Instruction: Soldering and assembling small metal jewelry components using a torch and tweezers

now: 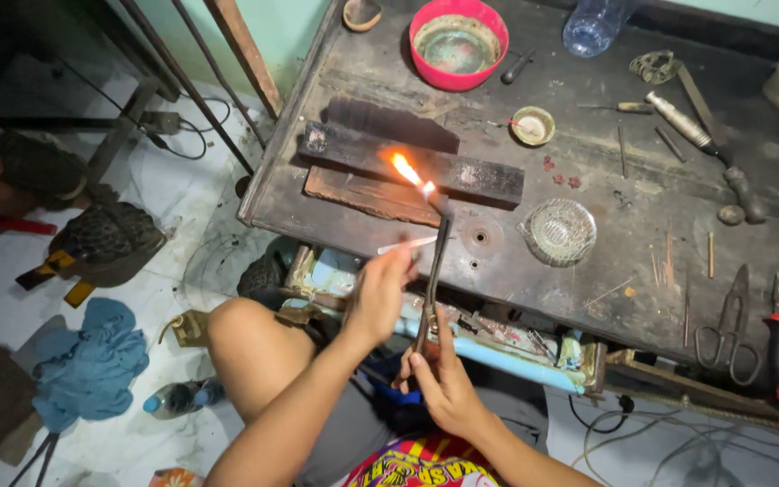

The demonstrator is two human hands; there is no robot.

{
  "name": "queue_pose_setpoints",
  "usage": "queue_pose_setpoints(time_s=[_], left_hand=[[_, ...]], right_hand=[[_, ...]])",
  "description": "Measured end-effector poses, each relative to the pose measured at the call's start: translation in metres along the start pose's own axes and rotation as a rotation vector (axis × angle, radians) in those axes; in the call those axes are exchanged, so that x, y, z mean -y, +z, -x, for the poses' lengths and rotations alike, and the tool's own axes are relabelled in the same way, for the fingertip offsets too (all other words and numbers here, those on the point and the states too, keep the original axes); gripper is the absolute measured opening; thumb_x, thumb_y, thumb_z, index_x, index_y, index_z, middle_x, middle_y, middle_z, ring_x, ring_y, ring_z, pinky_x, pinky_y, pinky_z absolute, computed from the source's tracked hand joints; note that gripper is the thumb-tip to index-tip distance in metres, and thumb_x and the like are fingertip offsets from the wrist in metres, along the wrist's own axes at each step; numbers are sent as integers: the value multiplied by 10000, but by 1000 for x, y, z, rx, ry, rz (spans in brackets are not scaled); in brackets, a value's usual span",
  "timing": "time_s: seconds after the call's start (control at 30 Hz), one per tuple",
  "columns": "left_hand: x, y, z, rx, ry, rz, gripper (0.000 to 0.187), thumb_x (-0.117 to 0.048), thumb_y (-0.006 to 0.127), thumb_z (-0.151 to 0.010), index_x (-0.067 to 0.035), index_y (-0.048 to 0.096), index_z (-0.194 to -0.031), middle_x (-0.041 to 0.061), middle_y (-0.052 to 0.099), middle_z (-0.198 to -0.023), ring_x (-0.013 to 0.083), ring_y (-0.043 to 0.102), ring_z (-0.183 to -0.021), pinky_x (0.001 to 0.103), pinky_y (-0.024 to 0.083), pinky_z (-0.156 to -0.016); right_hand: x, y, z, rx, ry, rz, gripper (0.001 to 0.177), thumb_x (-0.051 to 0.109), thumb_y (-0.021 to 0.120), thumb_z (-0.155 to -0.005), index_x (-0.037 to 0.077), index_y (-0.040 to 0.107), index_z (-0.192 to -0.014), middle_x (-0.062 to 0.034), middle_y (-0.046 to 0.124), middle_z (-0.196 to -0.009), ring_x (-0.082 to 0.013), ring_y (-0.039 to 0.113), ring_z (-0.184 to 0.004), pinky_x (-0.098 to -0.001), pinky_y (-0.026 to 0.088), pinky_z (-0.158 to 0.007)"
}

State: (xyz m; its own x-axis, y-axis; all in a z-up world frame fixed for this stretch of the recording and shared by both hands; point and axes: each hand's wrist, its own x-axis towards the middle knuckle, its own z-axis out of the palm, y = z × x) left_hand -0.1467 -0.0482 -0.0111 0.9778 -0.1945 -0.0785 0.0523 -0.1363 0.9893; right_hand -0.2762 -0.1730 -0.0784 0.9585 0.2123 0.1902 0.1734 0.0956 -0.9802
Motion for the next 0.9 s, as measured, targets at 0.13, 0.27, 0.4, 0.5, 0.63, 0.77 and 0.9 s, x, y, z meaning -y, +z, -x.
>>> queue_pose_setpoints(time_s=[0.13,0.27,0.4,0.5,0.63,0.77,0.9], left_hand=[[4,-21,42,-252,350,-681,306,-326,570,-1021,-51,657,-918,170,595,-898,408,572,-869,519,446,-834],[-2,-16,72,-393,497,-718,342,-275,568,-997,-35,705,-1198,161,634,-1243,369,555,-1109,517,430,-942],[16,-5,75,-390,480,-367,211,-105,590,-1003,31,740,-1064,159,785,-1010,301,770,-911,387,590,-849],[27,-12,65,-495,557,-455,219,-102,554,-1035,-1,703,-1160,128,779,-1028,285,759,-850,377,581,-842],[31,-8,60,-554,443,-354,195,-176,500,-1070,-77,605,-1203,6,628,-625,177,648,-532,344,526,-648],[52,4,48,-656,567,-146,238,34,584,-971,61,642,-1201,79,715,-719,137,644,-440,249,542,-471],[50,8,52,-667,601,-106,214,80,626,-930,89,669,-1140,124,740,-700,159,649,-418,271,540,-435]], right_hand=[[7,3,-12,28,53,69,751,99,411,-1087,183,-97,-1634,-124,586,-896,-197,648,-682,-324,562,-819],[12,9,-26,78,70,208,734,152,399,-1090,148,-97,-1632,-208,528,-1242,-288,581,-1074,-352,446,-982],[31,15,-36,167,239,376,802,146,386,-1032,76,-175,-1601,-216,56,-1720,-435,532,-1383,-374,392,-1075],[104,-12,-51,437,299,489,876,250,540,-1019,121,-72,-1632,-107,707,-1364,-284,716,-1142,-321,456,-1020],[197,-54,-38,-99,-87,955,808,332,661,-911,127,305,-1607,103,742,-1254,-219,261,-1598,-446,150,-1306],[197,-56,-45,-146,-135,930,691,275,653,-922,88,345,-1512,52,733,-1212,-235,329,-1491,-442,210,-1271],[197,-55,-41,-261,-166,890,541,201,645,-936,39,398,-1389,-14,723,-1159,-254,418,-1353,-435,287,-1225]])
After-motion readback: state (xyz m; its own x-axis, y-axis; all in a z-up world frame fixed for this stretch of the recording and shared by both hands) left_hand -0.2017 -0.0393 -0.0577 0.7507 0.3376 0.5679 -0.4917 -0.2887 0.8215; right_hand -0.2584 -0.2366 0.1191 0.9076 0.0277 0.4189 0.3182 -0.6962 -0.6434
